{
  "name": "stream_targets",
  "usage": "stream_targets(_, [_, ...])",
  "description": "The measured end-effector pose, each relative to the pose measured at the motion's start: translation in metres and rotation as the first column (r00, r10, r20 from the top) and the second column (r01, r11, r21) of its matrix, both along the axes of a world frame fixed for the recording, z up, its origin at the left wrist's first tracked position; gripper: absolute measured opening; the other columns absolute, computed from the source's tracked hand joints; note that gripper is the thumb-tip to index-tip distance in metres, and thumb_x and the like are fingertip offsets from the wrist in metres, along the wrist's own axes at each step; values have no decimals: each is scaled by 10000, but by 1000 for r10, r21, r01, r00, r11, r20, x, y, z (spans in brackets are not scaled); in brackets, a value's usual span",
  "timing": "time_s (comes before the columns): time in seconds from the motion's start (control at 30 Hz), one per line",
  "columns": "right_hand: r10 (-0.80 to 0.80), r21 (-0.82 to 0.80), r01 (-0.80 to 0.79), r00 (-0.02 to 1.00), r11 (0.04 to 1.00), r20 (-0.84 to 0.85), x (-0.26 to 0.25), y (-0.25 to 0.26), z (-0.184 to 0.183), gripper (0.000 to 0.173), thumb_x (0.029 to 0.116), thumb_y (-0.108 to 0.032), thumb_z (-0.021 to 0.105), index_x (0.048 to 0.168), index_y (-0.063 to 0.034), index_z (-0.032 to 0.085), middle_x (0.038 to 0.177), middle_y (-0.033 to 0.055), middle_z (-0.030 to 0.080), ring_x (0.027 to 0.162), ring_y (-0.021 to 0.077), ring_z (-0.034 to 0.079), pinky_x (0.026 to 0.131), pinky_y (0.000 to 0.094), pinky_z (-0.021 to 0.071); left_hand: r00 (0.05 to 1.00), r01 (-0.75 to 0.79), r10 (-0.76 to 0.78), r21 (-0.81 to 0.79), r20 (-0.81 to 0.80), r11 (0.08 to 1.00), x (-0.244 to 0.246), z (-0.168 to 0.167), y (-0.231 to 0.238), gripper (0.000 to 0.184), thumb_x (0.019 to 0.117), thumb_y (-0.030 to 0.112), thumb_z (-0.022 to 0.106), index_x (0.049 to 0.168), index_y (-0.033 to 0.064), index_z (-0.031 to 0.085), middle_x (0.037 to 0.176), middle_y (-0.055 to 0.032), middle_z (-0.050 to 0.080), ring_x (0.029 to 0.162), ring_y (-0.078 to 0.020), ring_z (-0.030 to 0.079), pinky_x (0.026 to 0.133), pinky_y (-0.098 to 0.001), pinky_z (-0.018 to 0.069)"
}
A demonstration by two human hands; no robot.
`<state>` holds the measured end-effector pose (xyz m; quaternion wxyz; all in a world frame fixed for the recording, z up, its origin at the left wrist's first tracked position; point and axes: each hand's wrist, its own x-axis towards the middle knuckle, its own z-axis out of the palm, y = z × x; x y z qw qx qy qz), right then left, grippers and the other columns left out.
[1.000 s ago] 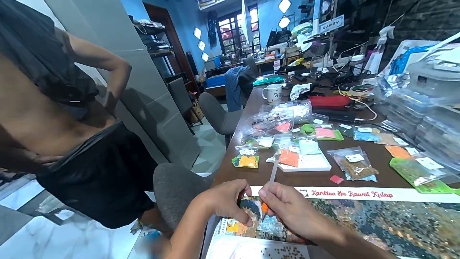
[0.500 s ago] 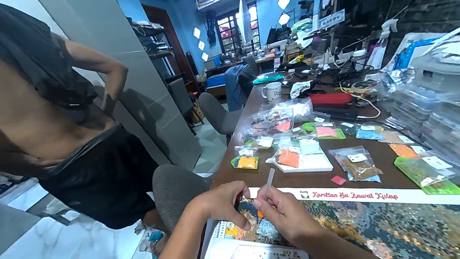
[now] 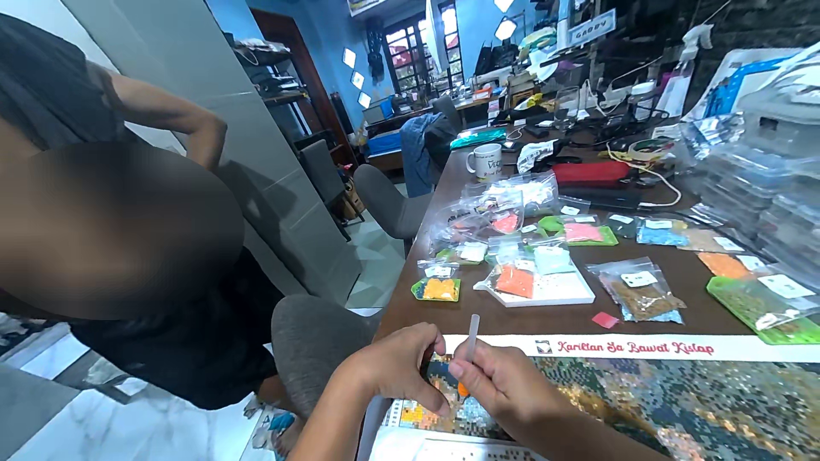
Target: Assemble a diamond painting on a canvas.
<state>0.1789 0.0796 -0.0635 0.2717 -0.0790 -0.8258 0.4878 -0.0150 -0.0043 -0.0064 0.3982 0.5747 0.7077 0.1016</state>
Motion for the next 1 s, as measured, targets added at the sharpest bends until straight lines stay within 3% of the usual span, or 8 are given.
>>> stream_targets(0.4, [-15,51,14,1000,999,6,1,0,0,357,1074,-333,486,949,-42,650,679,24,552,585,62,501,549,221,419,998,21,-20,16,-65,1000,3,0,1,690,710,260,928,1234,4,561,1223,-163,581,1105,-249,590,959,-448,501])
stream_targets(1.0, [-64,-15,64,998,998,11,6,2,1,364,1065,-331,468,909,-58,653,647,-18,500,565,36,466,538,216,393,993,22,-25,-27,-112,999,8,4,2,685,736,247,918,1254,20,531,1205,-161,565,1038,-252,589,897,-449,507])
